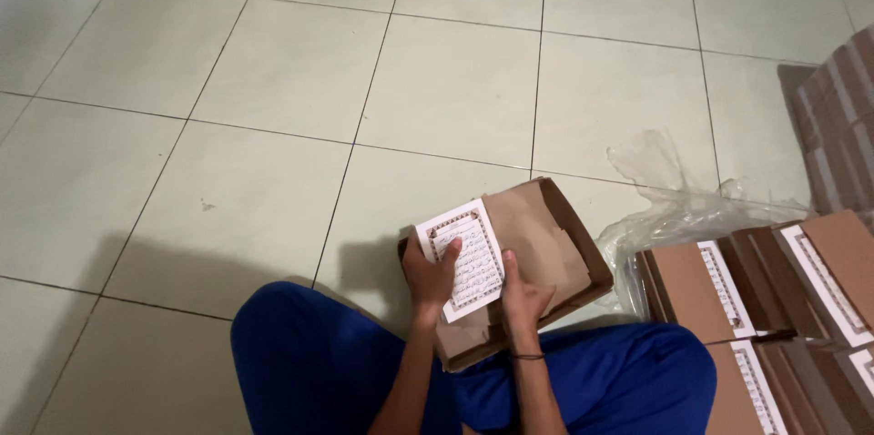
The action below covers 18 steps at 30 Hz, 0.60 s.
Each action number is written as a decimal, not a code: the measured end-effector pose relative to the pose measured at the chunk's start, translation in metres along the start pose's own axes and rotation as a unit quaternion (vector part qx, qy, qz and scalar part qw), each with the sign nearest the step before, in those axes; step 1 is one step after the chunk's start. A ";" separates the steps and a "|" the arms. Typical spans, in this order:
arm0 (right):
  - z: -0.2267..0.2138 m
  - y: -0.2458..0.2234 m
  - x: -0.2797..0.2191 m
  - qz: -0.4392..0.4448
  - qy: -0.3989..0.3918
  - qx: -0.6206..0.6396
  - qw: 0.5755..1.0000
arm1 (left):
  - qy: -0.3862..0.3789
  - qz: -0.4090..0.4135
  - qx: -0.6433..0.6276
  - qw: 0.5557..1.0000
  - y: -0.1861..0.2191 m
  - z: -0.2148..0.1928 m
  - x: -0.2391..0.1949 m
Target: The person sits on the floor and repeatedly places small printed certificates into brown paper envelopes, then sets the filled envelopes aside. The person handles the certificates and envelopes by hand without using tools.
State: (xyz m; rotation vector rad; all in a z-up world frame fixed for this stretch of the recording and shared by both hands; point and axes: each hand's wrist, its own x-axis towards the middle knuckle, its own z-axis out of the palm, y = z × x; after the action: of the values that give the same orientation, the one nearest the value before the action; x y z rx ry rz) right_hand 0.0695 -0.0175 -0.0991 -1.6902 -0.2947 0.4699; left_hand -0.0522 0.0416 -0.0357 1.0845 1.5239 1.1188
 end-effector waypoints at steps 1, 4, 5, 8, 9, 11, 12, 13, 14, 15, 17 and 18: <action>0.003 -0.011 -0.005 0.032 0.014 0.060 0.998 | -0.018 -0.015 -0.015 1.000 0.005 0.001 -0.003; 0.007 -0.013 -0.003 0.084 0.021 0.156 0.984 | -0.040 -0.006 -0.038 0.998 -0.007 -0.002 0.003; 0.008 -0.009 0.001 0.104 0.014 0.191 0.976 | -0.045 0.019 -0.046 0.998 -0.016 -0.003 0.006; 0.012 -0.046 -0.012 0.199 0.036 0.258 0.945 | -0.064 0.021 -0.071 0.995 -0.003 -0.009 -0.002; 0.010 -0.036 -0.009 0.200 0.036 0.257 0.945 | -0.063 0.019 -0.071 0.995 -0.009 -0.009 0.001; 0.006 -0.018 -0.002 0.257 -0.001 0.286 0.923 | -0.076 0.031 -0.088 0.993 -0.020 -0.009 0.009; 0.005 -0.019 -0.003 0.257 0.000 0.286 0.923 | -0.077 0.031 -0.087 0.993 -0.020 -0.007 0.009; 0.003 -0.021 -0.004 0.267 -0.011 0.285 0.921 | -0.078 0.028 -0.114 0.990 -0.020 -0.006 0.009; 0.001 -0.023 -0.004 0.276 -0.022 0.283 0.918 | -0.079 0.024 -0.140 0.987 -0.020 -0.004 0.008; 0.001 0.001 0.004 0.276 -0.021 0.284 0.918 | -0.080 0.024 -0.140 0.987 -0.019 -0.006 0.009; 0.000 0.048 0.021 0.206 -0.026 0.287 0.935 | -0.065 -0.002 -0.133 0.989 -0.016 -0.011 0.009; -0.004 0.036 0.014 0.206 -0.025 0.287 0.935 | -0.065 -0.002 -0.132 0.989 -0.010 -0.016 0.009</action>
State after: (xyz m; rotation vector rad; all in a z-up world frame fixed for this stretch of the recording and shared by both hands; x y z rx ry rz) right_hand 0.0810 -0.0217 -0.1362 -1.1567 0.1640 0.8219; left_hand -0.0710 0.0462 -0.0448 0.9527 1.2358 1.1846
